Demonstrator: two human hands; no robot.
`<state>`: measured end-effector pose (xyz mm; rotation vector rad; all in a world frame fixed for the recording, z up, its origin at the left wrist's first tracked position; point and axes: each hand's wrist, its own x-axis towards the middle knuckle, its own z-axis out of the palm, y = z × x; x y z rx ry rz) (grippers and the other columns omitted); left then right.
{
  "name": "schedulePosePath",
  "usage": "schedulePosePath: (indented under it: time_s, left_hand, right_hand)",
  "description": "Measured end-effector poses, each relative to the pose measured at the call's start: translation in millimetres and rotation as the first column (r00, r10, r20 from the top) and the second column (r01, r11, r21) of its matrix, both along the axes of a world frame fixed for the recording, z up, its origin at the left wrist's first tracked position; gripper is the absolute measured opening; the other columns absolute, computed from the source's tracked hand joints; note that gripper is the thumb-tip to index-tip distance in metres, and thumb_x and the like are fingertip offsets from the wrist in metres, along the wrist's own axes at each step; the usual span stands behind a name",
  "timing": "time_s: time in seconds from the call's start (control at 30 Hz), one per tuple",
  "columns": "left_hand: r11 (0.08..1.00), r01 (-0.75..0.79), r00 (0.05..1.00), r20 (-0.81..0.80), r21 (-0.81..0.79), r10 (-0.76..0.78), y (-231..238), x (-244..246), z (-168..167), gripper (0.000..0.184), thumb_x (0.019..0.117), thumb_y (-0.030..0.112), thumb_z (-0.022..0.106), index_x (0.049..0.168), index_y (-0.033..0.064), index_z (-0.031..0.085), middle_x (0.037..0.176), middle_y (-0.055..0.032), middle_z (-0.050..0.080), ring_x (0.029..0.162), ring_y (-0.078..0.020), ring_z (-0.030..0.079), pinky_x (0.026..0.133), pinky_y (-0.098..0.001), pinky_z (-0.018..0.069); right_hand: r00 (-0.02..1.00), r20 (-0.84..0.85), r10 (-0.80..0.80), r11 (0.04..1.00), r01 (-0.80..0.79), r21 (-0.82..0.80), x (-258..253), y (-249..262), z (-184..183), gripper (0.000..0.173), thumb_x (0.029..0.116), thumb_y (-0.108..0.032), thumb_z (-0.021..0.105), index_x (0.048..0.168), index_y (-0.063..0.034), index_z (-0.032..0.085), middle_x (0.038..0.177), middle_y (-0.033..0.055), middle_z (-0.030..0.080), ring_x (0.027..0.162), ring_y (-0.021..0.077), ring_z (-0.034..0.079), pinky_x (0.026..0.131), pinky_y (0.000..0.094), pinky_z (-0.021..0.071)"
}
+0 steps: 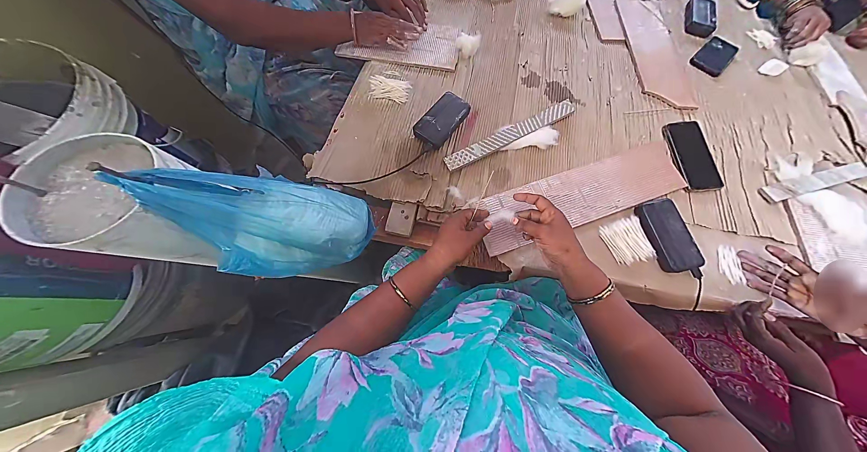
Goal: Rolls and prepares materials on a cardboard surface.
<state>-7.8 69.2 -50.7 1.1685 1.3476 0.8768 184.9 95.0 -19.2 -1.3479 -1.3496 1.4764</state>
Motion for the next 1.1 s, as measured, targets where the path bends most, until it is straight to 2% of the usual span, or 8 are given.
schedulePosePath:
  time_s: [0.1, 0.2, 0.3, 0.37, 0.63, 0.83, 0.93, 1.1]
  left_hand:
    - [1.0, 0.005, 0.998, 0.066, -0.005, -0.005, 1, 0, -4, 0.017, 0.1041, 0.017, 0.062, 0.108, 0.0015, 0.067, 0.096, -0.0079, 0.065, 0.081, -0.0132, 0.058, 0.075, -0.0333, 0.0494]
    - [1.0, 0.011, 1.0, 0.02, 0.005, -0.011, 1, -2, -3, 0.014, 0.1045, 0.015, 0.061, 0.106, 0.0017, 0.066, 0.087, -0.0057, 0.064, 0.075, -0.0107, 0.057, 0.071, -0.0299, 0.0487]
    - [0.997, 0.08, 0.963, -0.26, 0.003, -0.076, 4, -6, 8, 0.02, 0.1049, 0.021, 0.062, 0.11, 0.003, 0.069, 0.093, -0.0121, 0.068, 0.085, -0.0222, 0.063, 0.081, -0.045, 0.0514]
    - [0.994, 0.113, 0.926, -0.361, -0.008, -0.108, 5, -5, 11, 0.02, 0.1045, 0.022, 0.062, 0.109, 0.0044, 0.071, 0.097, -0.0134, 0.069, 0.09, -0.0261, 0.065, 0.085, -0.0502, 0.0515]
    - [0.993, 0.086, 0.909, -0.402, -0.075, -0.109, 12, -3, -3, 0.023, 0.0999, 0.024, 0.07, 0.108, 0.0025, 0.068, 0.095, -0.0149, 0.069, 0.09, -0.029, 0.066, 0.085, -0.0524, 0.0523]
    - [0.985, 0.161, 0.869, -0.464, -0.068, -0.174, 14, -6, 1, 0.041, 0.1096, 0.035, 0.05, 0.125, -0.0018, 0.059, 0.114, -0.0241, 0.066, 0.108, -0.038, 0.065, 0.096, -0.0586, 0.0507]
    - [0.97, 0.239, 0.828, -0.513, -0.042, -0.226, 9, -9, 13, 0.041, 0.1136, 0.025, 0.036, 0.13, -0.005, 0.058, 0.126, -0.0272, 0.061, 0.122, -0.039, 0.06, 0.105, -0.0562, 0.0461]
    - [0.957, 0.275, 0.77, -0.575, -0.092, -0.277, 1, -13, 24, 0.029, 0.1097, 0.018, 0.048, 0.125, 0.0028, 0.067, 0.124, -0.02, 0.066, 0.119, -0.0343, 0.063, 0.104, -0.054, 0.0486]
  right_hand:
    - [1.0, -0.022, 0.011, 1.0, -0.011, -0.015, 1, 0, 0, 0.045, 0.0951, 0.004, 0.065, 0.137, -0.0082, 0.054, 0.084, 0.0046, 0.068, 0.064, 0.0045, 0.056, 0.06, 0.0189, 0.0449]
    - [0.968, 0.227, 0.103, 0.991, -0.119, 0.06, 9, 3, 1, 0.05, 0.096, 0.001, 0.065, 0.142, -0.0108, 0.051, 0.085, 0.0064, 0.066, 0.066, 0.009, 0.054, 0.063, 0.0256, 0.0455]
    - [0.787, 0.597, 0.154, 0.927, -0.325, 0.189, 11, 12, -1, 0.052, 0.0966, -0.001, 0.064, 0.146, -0.0104, 0.051, 0.09, 0.0123, 0.07, 0.071, 0.0228, 0.065, 0.067, 0.0425, 0.0538]
    - [0.702, 0.7, 0.131, 0.9, -0.38, 0.213, 8, 14, -3, 0.054, 0.0958, -0.002, 0.063, 0.148, -0.0112, 0.051, 0.09, 0.0141, 0.07, 0.076, 0.0298, 0.067, 0.071, 0.0503, 0.054]
    - [0.537, 0.843, 0.039, 0.876, -0.424, 0.23, -3, 19, -7, 0.057, 0.0955, -0.006, 0.063, 0.151, -0.0118, 0.048, 0.088, 0.0162, 0.069, 0.089, 0.0387, 0.066, 0.086, 0.0592, 0.0497]
    - [0.463, 0.886, 0.024, 0.892, -0.409, 0.19, -10, 25, -8, 0.064, 0.094, -0.008, 0.065, 0.153, -0.0156, 0.044, 0.09, 0.016, 0.07, 0.095, 0.0397, 0.066, 0.09, 0.0587, 0.0496]
    - [0.468, 0.884, 0.024, 0.9, -0.395, 0.185, -11, 26, -6, 0.065, 0.0938, -0.007, 0.065, 0.154, -0.0148, 0.042, 0.09, 0.0159, 0.07, 0.095, 0.04, 0.067, 0.089, 0.0593, 0.0503]
    - [0.462, 0.887, 0.025, 0.918, -0.361, 0.163, -14, 24, -5, 0.066, 0.0948, -0.009, 0.065, 0.156, -0.0168, 0.04, 0.09, 0.0165, 0.07, 0.093, 0.0397, 0.067, 0.086, 0.0588, 0.0514]
